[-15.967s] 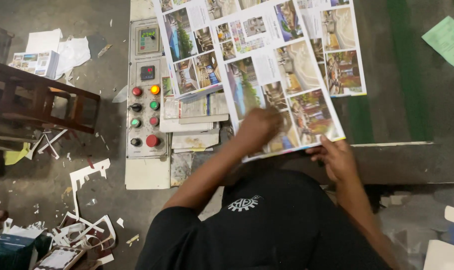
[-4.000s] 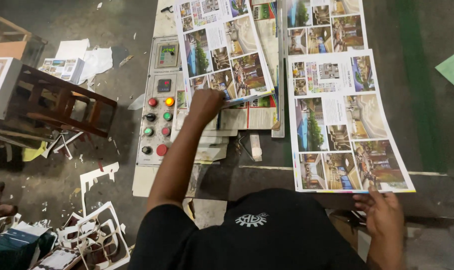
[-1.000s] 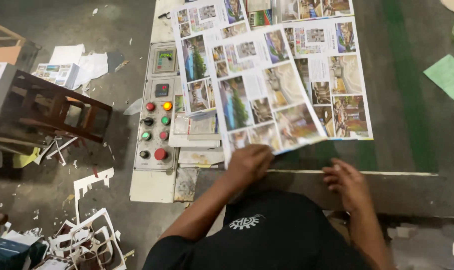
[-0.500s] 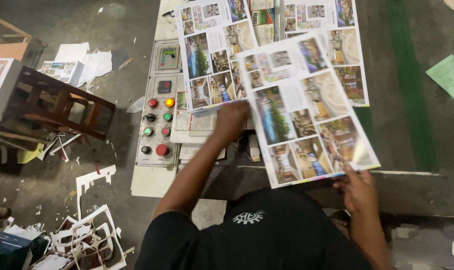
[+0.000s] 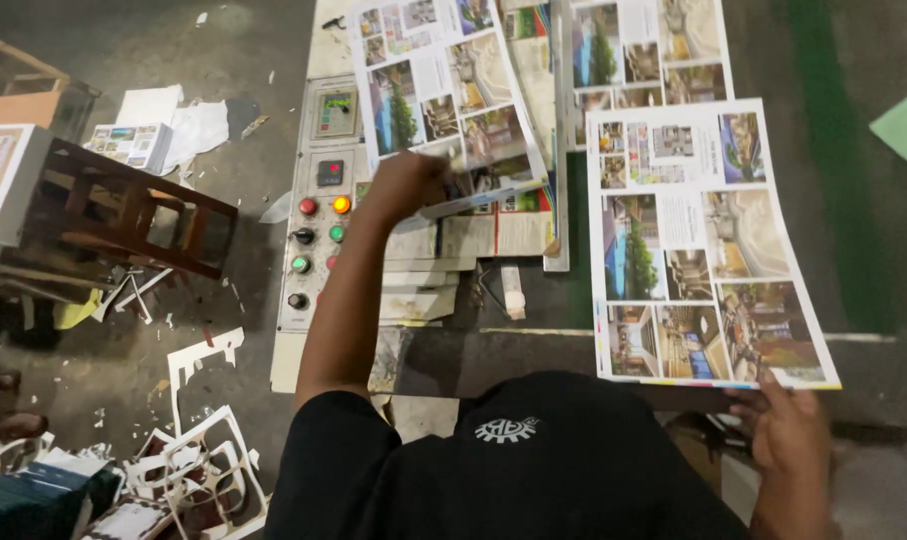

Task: The person inspects and aligns printed sheets on a machine in a print shop environment.

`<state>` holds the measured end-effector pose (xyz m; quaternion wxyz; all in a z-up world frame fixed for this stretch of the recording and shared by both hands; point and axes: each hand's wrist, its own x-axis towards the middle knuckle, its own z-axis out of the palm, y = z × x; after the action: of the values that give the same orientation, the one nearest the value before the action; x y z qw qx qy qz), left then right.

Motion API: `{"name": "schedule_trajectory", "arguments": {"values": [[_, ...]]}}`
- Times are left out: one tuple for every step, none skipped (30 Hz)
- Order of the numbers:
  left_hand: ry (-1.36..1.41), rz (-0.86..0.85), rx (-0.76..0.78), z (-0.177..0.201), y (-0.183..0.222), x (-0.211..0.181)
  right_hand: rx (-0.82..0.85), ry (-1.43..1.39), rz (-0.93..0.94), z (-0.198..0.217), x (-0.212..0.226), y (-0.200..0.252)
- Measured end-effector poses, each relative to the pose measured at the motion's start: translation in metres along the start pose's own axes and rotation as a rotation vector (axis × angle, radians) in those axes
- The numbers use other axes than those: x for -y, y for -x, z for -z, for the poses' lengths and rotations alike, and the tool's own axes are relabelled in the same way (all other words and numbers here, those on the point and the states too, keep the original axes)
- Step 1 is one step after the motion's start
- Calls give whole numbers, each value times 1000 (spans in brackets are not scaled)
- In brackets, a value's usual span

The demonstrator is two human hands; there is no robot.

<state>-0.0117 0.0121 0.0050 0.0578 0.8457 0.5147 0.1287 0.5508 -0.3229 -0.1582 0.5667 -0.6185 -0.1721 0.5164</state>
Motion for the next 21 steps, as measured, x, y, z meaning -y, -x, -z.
{"name": "schedule_trajectory", "arguments": {"values": [[4,-9,17,10,5,-10,-15,-3,-12,-3,1,4],[1,-59,-199,21,9,-19,-8,-8,4,-6,2,7],[1,-113,-418,32,11,-28,-2,-14,23,-10,3,9],[7,-124,-404,40,15,-45,-18,-20,15,-14,5,12],[-55,-102,-446,48,21,-61,-20,6,23,-19,7,14],[-117,-80,-488,56,27,-77,-22,31,30,-23,9,16],[-114,-90,-479,57,33,-89,-33,26,25,-24,6,14],[-107,-84,-448,57,39,-100,-20,2,29,-26,3,12],[-100,-73,-416,57,48,-111,-6,-17,31,-26,1,10],[-96,-76,-406,48,56,-114,-13,-17,23,-33,7,18],[-96,-39,-359,39,61,-117,-6,-8,24,-42,15,23],[-96,-2,-311,32,67,-120,2,1,24,-51,23,27],[-94,-3,-308,27,71,-122,0,2,22,-53,22,24],[-15,-26,-346,22,77,-124,7,21,6,-55,20,20],[64,-45,-385,17,83,-126,17,42,-9,-58,20,16],[65,-41,-385,15,84,-127,18,45,-10,-63,23,11],[70,5,-350,13,86,-129,4,98,-20,-69,26,6],[74,51,-315,12,89,-130,-10,150,-31,-76,29,0],[75,54,-317,12,90,-131,-8,153,-30,-79,29,-12],[94,48,-340,13,91,-132,37,150,23,-82,28,-23],[114,35,-366,14,90,-133,79,144,79,-85,29,-36]]}}
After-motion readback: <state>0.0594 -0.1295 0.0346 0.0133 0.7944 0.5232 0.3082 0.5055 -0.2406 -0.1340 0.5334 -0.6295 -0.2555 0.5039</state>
